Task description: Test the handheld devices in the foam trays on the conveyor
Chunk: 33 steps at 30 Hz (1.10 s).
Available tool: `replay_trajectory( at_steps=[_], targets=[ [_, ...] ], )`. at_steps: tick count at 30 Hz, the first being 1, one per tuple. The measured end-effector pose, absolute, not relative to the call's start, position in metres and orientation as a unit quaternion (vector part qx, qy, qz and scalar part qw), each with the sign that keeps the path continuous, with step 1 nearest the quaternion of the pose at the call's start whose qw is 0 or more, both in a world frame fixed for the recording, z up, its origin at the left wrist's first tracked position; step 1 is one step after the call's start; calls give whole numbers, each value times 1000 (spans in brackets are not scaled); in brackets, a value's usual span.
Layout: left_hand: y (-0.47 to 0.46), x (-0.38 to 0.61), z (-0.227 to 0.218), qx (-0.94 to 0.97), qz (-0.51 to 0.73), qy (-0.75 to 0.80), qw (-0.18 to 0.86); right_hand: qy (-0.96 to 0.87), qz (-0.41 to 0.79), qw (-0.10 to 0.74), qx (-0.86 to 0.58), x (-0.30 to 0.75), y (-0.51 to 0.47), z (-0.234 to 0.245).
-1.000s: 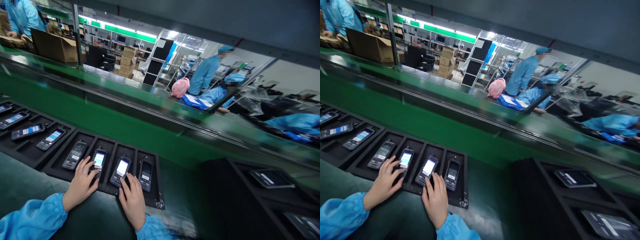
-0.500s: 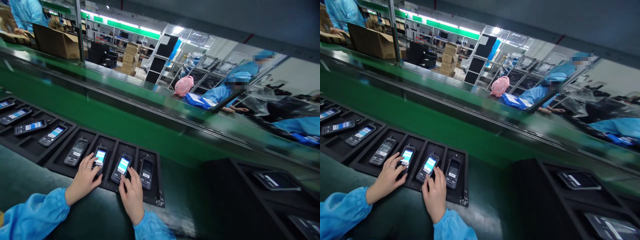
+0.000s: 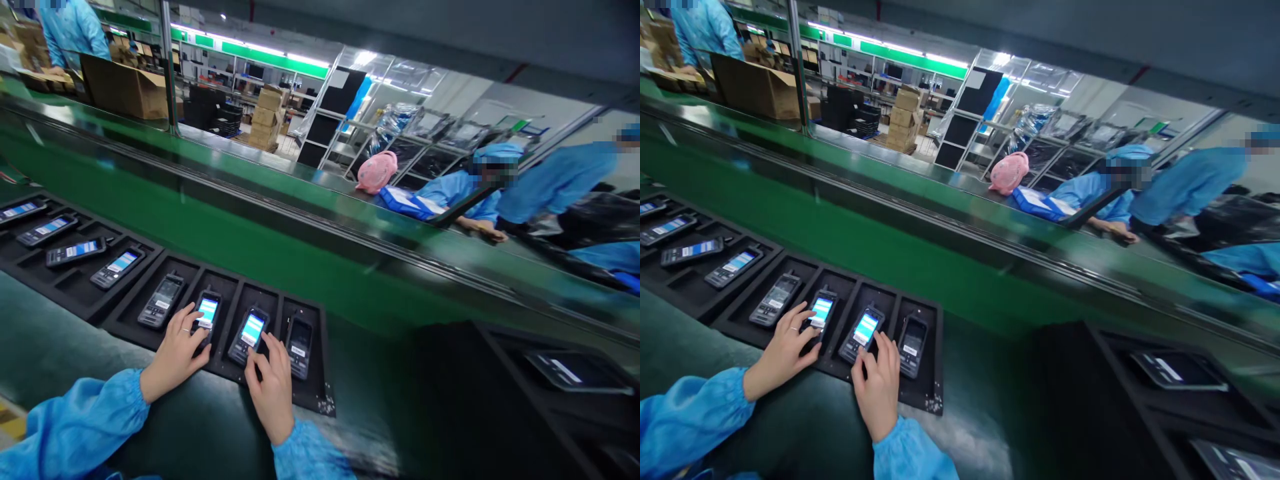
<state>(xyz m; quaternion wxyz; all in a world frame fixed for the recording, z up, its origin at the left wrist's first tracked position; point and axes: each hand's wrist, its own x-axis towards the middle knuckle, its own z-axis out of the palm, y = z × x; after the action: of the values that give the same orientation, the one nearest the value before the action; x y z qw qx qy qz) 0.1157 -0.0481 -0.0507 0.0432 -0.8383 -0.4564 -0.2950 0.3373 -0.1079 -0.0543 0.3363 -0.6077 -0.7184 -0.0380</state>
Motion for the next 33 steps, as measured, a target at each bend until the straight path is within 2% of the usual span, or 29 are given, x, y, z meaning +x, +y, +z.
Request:
replay_trajectory(
  at_steps=[12,23,33],
  targets=[
    [-32,113,-42,-830,-289,-476,20,-691,0,327,-645,341,-99,-55],
    [-12,117,-44,-833,-250,-494,20,-672,23,274,-688,338,-85,-50],
    [-13,116,-42,-846,-218,-486,29,-667,55,336,-663,344,-92,-55]
  ],
)
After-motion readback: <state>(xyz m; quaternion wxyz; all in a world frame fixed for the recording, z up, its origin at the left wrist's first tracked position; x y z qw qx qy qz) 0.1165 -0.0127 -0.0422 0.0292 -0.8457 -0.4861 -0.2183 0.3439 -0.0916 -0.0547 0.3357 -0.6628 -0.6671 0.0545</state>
